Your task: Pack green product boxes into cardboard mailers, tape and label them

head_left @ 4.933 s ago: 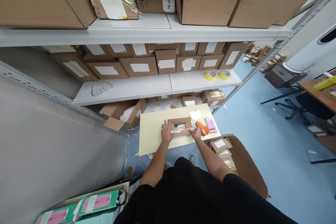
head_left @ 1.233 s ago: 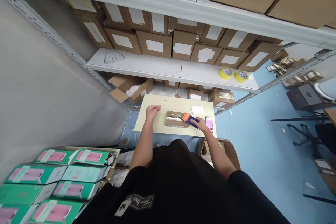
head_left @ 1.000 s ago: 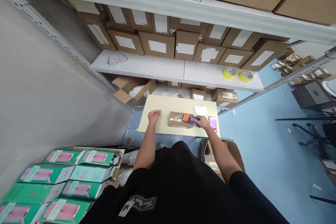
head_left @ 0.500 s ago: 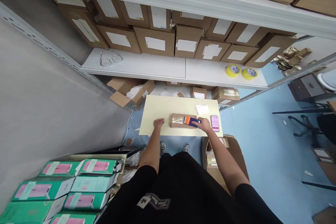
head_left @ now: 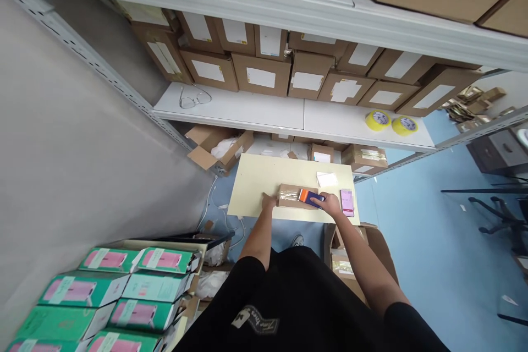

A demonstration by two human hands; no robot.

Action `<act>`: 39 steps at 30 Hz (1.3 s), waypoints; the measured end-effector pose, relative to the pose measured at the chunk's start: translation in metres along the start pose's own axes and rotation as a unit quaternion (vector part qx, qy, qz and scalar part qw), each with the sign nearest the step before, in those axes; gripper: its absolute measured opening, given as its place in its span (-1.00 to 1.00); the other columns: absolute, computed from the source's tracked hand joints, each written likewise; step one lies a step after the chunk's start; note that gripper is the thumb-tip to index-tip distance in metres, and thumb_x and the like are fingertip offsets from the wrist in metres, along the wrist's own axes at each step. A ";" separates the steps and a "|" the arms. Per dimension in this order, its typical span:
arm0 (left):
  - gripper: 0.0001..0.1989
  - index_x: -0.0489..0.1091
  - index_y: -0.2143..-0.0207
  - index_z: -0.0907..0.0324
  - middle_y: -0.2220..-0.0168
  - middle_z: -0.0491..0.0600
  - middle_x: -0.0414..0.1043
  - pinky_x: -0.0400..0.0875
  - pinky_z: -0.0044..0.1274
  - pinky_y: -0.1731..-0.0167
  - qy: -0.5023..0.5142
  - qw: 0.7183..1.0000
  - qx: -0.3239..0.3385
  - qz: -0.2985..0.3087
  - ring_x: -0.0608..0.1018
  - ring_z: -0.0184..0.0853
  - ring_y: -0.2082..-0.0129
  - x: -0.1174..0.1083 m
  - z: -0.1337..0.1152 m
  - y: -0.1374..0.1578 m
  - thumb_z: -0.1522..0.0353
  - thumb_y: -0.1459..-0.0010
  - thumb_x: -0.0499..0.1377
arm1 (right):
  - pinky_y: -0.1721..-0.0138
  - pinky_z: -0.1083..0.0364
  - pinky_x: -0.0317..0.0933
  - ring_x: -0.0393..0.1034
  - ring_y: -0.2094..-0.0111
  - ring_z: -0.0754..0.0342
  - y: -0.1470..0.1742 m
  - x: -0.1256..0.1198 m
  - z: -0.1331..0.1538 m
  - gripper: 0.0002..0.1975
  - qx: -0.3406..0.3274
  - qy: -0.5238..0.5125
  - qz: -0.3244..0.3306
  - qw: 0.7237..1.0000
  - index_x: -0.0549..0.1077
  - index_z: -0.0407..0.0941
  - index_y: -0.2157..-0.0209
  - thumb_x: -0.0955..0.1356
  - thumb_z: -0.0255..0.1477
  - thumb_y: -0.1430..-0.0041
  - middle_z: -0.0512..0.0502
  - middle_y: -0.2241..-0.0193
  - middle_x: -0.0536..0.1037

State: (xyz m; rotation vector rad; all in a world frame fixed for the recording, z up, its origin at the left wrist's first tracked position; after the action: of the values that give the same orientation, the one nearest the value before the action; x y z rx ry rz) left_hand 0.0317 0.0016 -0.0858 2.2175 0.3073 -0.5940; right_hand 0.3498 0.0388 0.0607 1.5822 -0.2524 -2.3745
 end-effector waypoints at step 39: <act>-0.42 0.06 -0.40 0.16 -0.19 0.20 0.50 0.42 -0.38 -0.01 -0.038 0.994 0.094 0.028 0.59 -0.08 -0.12 0.035 -0.054 0.049 0.08 -0.46 -0.13 | 0.26 0.14 0.31 0.61 0.14 -0.09 -0.028 -0.015 0.023 -0.32 0.048 0.101 0.110 0.988 0.67 -0.11 0.15 0.38 0.23 -0.14 -0.26 0.16 0.71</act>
State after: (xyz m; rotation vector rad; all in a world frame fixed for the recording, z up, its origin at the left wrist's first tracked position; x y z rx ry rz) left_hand 0.0983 0.0119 -0.0416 2.3670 0.1536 -0.6991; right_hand 0.3306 0.0699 0.0746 1.7245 -0.4789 -2.0479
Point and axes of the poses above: each hand's wrist, its own y-axis away from the middle knuckle, its own x-axis out of the palm, z = x × y, the point moved 7 cm from there along -y, towards the middle knuckle
